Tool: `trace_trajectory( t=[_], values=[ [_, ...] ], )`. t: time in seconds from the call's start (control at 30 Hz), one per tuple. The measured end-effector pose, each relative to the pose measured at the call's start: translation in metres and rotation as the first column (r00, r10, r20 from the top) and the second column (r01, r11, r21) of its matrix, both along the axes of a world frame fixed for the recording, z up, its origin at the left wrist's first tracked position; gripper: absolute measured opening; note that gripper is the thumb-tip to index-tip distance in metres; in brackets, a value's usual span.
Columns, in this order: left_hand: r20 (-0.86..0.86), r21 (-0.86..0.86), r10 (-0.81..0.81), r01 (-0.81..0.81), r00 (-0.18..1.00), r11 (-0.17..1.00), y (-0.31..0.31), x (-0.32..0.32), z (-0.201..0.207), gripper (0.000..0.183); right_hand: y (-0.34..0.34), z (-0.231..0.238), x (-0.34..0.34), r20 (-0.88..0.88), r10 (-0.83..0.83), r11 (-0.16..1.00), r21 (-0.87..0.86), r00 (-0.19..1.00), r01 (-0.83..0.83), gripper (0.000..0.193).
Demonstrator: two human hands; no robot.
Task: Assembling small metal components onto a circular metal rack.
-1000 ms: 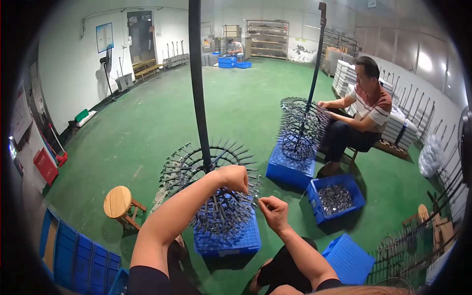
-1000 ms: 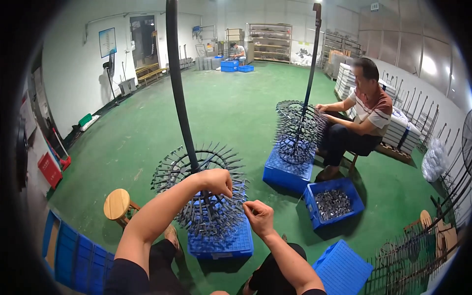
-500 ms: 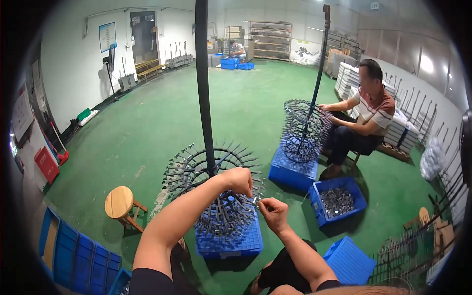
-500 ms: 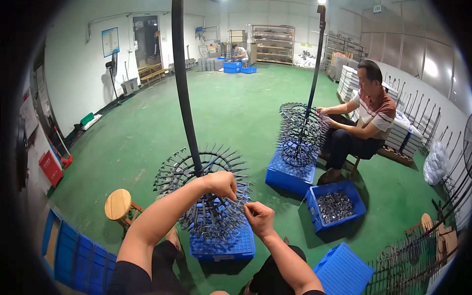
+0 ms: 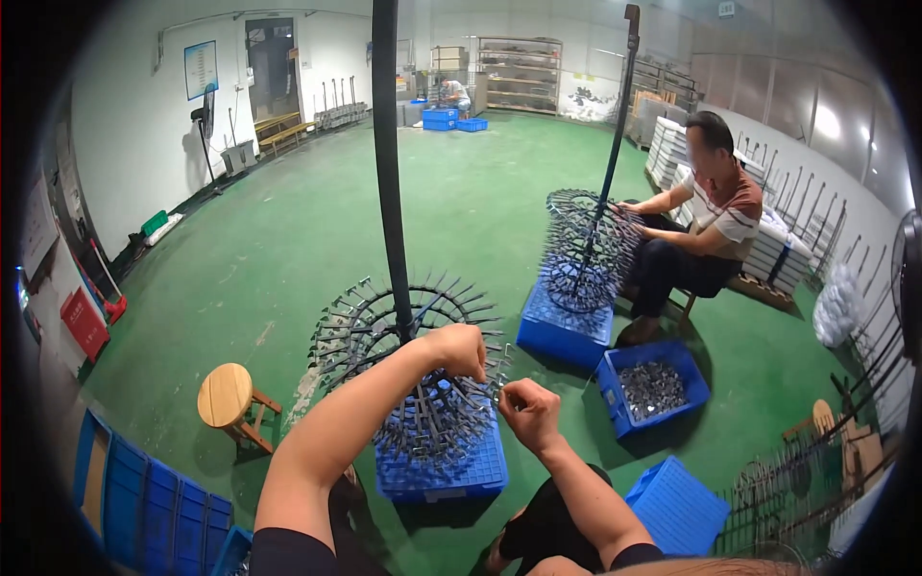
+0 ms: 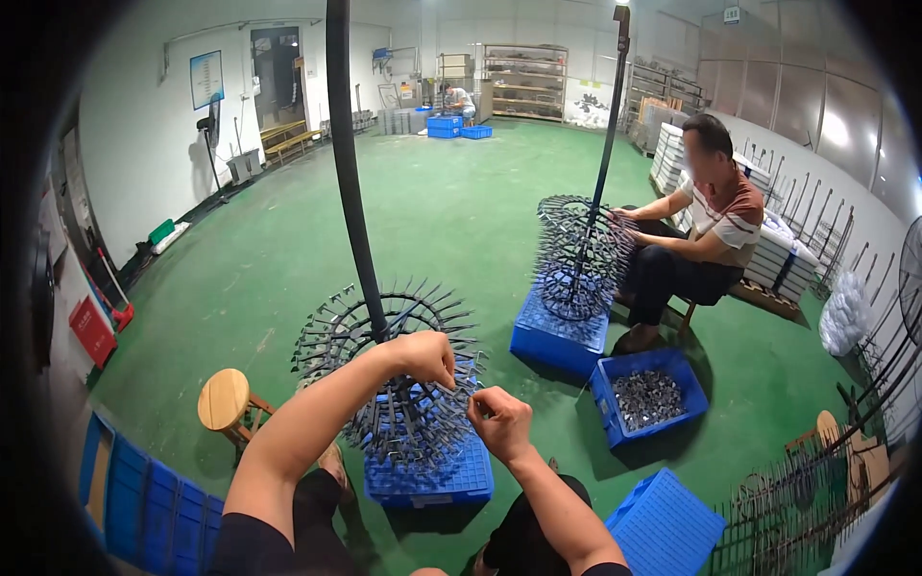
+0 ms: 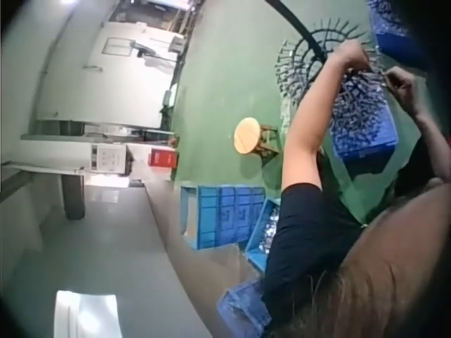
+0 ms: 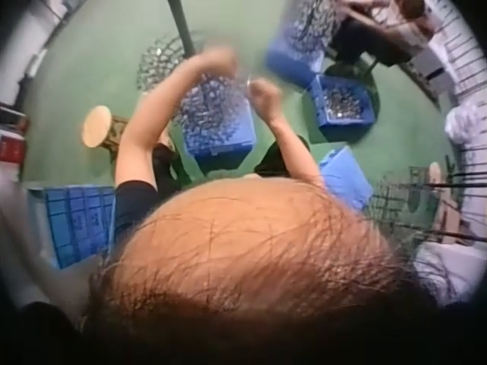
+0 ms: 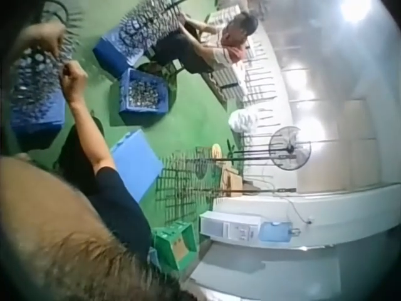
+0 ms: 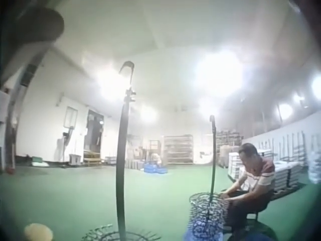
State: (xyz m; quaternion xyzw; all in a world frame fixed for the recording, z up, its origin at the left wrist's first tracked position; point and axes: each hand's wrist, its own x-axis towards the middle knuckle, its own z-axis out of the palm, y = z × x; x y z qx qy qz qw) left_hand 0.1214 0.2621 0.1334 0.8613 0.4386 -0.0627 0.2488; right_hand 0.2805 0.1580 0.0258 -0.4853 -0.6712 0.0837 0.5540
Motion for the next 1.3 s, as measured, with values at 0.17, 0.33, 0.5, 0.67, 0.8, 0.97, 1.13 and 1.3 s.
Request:
trace_trajectory(
  t=[0.17, 0.33, 0.5, 0.67, 0.8, 0.97, 1.13, 1.3],
  values=[
    [0.011, -0.007, -0.001, 0.001, 1.0, 1.0, -0.002, 0.001, 0.005, 0.017, 0.001, 0.0, 0.0, -0.057, 0.04, 0.999, -0.012, 0.998, -0.041, 0.006],
    [0.035, -0.03, 0.02, -0.019, 0.999, 0.999, -0.004, 0.0, 0.006, 0.017, -0.001, 0.001, -0.003, -0.157, 0.096, 0.994, -0.032, 0.983, -0.102, 0.006],
    [0.046, -0.041, 0.03, -0.028, 0.998, 0.999, -0.005, 0.0, 0.007, 0.016, -0.001, -0.002, -0.002, -0.152, 0.085, 0.996, -0.013, 0.985, -0.088, 0.006],
    [0.035, -0.039, 0.036, -0.034, 0.999, 0.999, -0.003, 0.0, 0.006, 0.019, 0.0, -0.003, -0.002, -0.118, 0.073, 0.997, 0.011, 0.99, -0.072, 0.007],
    [0.053, -0.038, 0.031, -0.029, 0.998, 0.999, -0.003, 0.0, 0.005, 0.018, -0.001, -0.001, -0.001, -0.112, 0.074, 0.997, 0.007, 0.991, -0.074, 0.007],
    [0.075, -0.031, 0.017, -0.014, 0.997, 0.999, -0.003, -0.001, 0.004, 0.016, -0.003, 0.002, 0.0, -0.092, 0.064, 0.998, -0.007, 0.994, -0.065, 0.007],
    [0.391, -0.218, 0.207, -0.128, 0.897, 0.968, -0.027, -0.014, 0.006, 0.017, -0.008, 0.002, 0.0, -0.076, 0.037, 0.999, -0.033, 0.996, -0.04, 0.005],
    [0.665, -0.72, 0.656, 0.073, 0.357, 0.69, -0.11, -0.033, -0.015, 0.033, -0.03, 0.018, -0.002, -0.14, 0.083, 0.993, -0.068, 0.987, -0.093, 0.004]
  ],
)
